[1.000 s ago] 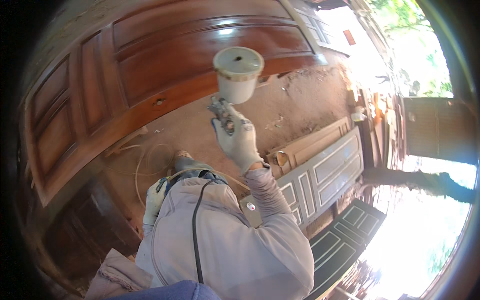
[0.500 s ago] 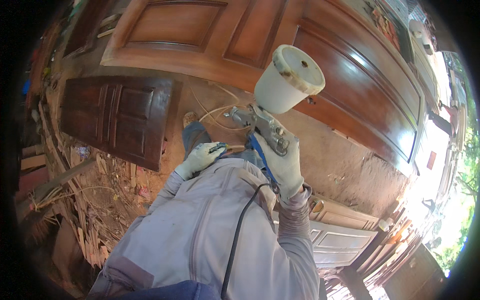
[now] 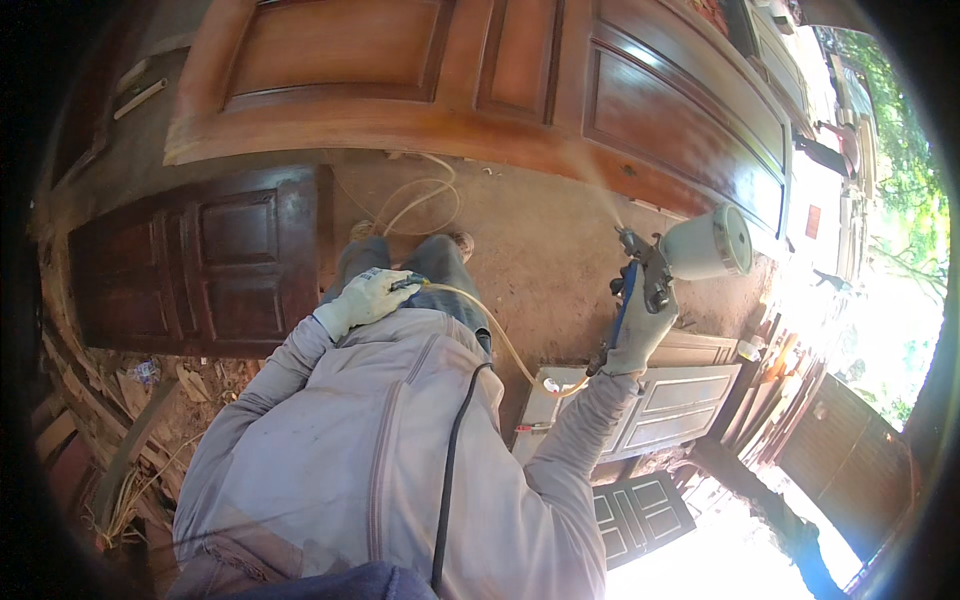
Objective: The person uses a spray gun to apply a finish to a large wooden door. They move the spray gun in steady horizontal and vertical passes across the door surface, covering the panels and edges. The door remains stationary on the floor while the person walks around it to reach different areas.
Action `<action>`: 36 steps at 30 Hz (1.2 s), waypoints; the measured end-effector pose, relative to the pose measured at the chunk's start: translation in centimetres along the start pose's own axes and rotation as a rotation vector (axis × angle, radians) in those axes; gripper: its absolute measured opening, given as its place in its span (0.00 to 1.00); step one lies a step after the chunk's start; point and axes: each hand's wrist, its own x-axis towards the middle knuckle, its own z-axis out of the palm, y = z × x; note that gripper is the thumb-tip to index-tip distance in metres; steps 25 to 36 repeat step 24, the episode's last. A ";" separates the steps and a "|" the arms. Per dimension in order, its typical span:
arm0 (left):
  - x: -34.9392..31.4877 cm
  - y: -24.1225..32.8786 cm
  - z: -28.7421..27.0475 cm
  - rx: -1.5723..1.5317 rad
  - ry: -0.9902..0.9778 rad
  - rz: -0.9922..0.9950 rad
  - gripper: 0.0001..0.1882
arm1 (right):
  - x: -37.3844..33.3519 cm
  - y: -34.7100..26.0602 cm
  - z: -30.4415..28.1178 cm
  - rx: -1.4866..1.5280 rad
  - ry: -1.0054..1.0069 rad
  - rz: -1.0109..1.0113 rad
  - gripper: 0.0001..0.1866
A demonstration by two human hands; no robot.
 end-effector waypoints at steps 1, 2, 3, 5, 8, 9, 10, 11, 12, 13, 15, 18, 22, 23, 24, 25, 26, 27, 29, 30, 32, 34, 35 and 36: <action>0.0 -0.8 0.2 0.000 0.046 0.027 0.23 | -0.4 -0.1 0.2 -0.009 0.032 -0.063 0.14; 0.0 -2.0 0.9 -0.001 0.095 0.053 0.23 | -0.9 -0.3 0.6 -0.018 0.062 -0.128 0.15; -0.3 -2.5 0.7 0.006 0.145 0.076 0.23 | -1.4 -0.3 1.3 -0.020 0.091 -0.189 0.17; -1.0 -3.0 0.3 -0.005 0.135 0.057 0.22 | -2.5 -0.8 2.0 -0.046 0.050 -0.113 0.19; -2.3 -3.3 -1.5 -0.046 0.094 0.045 0.22 | -4.9 -2.0 4.3 -0.011 -0.051 -0.080 0.13; -2.8 -3.5 -2.0 -0.068 0.081 0.044 0.21 | -5.9 -2.9 5.4 0.011 -0.095 -0.088 0.11; -3.0 -3.8 -2.2 -0.070 0.080 0.036 0.21 | -6.9 -3.9 6.6 0.056 -0.135 -0.086 0.11; -3.3 -4.1 -2.5 -0.071 0.080 0.029 0.21 | -7.8 -4.7 7.8 0.089 -0.164 -0.083 0.11; -3.5 -4.3 -2.7 -0.078 0.084 0.019 0.21 | -8.6 -5.5 8.9 0.119 -0.200 -0.083 0.12; -3.7 -4.9 -2.7 -0.102 0.092 0.032 0.21 | -9.3 -6.5 10.1 0.149 -0.232 -0.083 0.12; -3.7 -6.8 -2.5 -0.150 0.107 0.059 0.20 | -10.6 -8.4 11.9 0.143 -0.362 -0.074 0.14; -4.1 -8.4 -2.7 -0.142 0.189 0.039 0.20 | -11.7 -10.1 14.4 0.167 -0.506 -0.083 0.14; -5.3 -8.6 -3.8 -0.137 0.237 0.055 0.21 | -12.3 -9.0 15.6 0.383 -0.653 0.059 0.11; -5.2 -9.5 -3.4 -0.128 0.245 0.056 0.21 | -12.2 -9.0 15.5 0.355 -0.675 0.089 0.14; -5.1 -10.9 -2.6 -0.117 0.254 0.054 0.21 | -12.0 -8.8 15.1 0.328 -0.697 0.121 0.16; -5.1 -10.9 -2.6 -0.117 0.254 0.054 0.21 | -12.0 -8.8 15.1 0.328 -0.697 0.121 0.16; -5.1 -10.9 -2.6 -0.117 0.254 0.054 0.21 | -12.0 -8.8 15.1 0.328 -0.697 0.121 0.16; -5.1 -10.9 -2.6 -0.117 0.254 0.054 0.21 | -12.0 -8.8 15.1 0.328 -0.697 0.121 0.16; -5.1 -10.9 -2.6 -0.117 0.254 0.054 0.21 | -12.0 -8.8 15.1 0.328 -0.697 0.121 0.16; -5.1 -10.9 -2.6 -0.117 0.254 0.054 0.21 | -12.0 -8.8 15.1 0.328 -0.697 0.121 0.16; -5.1 -10.9 -2.6 -0.117 0.254 0.054 0.21 | -12.0 -8.8 15.1 0.328 -0.697 0.121 0.16; -5.1 -10.9 -2.6 -0.117 0.254 0.054 0.21 | -12.0 -8.8 15.1 0.328 -0.697 0.121 0.16; -5.1 -10.9 -2.6 -0.117 0.254 0.054 0.21 | -12.0 -8.8 15.1 0.328 -0.697 0.121 0.16; -5.1 -10.9 -2.6 -0.117 0.254 0.054 0.21 | -12.0 -8.8 15.1 0.328 -0.697 0.121 0.16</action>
